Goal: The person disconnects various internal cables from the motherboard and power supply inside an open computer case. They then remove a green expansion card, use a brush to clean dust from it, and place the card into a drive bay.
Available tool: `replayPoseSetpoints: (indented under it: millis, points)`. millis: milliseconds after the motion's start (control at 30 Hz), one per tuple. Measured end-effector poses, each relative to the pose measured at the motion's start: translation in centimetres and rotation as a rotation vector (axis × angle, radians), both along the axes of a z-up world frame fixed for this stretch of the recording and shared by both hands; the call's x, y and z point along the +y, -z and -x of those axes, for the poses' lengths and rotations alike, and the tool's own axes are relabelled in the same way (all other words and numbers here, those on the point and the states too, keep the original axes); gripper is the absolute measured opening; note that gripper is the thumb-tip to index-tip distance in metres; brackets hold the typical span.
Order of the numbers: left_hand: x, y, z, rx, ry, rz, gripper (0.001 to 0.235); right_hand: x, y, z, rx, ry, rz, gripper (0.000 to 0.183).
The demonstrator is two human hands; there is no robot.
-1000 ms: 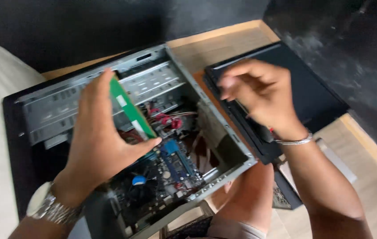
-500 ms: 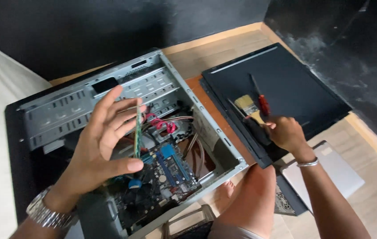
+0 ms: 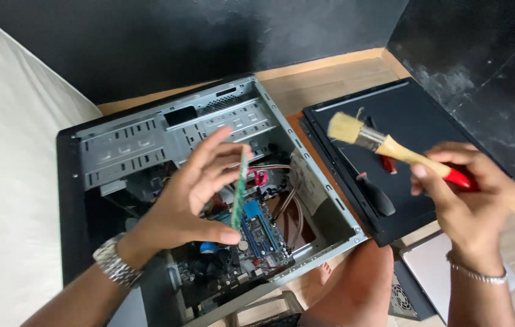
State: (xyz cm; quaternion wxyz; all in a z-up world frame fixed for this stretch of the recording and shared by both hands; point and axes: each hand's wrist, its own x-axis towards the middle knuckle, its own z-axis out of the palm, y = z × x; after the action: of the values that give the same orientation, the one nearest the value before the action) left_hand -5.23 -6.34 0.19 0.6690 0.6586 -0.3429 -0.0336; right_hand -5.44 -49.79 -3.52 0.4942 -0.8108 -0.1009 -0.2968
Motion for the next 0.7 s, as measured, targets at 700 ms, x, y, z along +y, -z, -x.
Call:
replayPoseSetpoints:
  millis: [700]
  points:
    - [-1.1, 0.0, 0.7, 0.170, 0.262, 0.256, 0.140, 14.1, -3.4, 2.1, -0.351, -0.930, -0.016, 0.030]
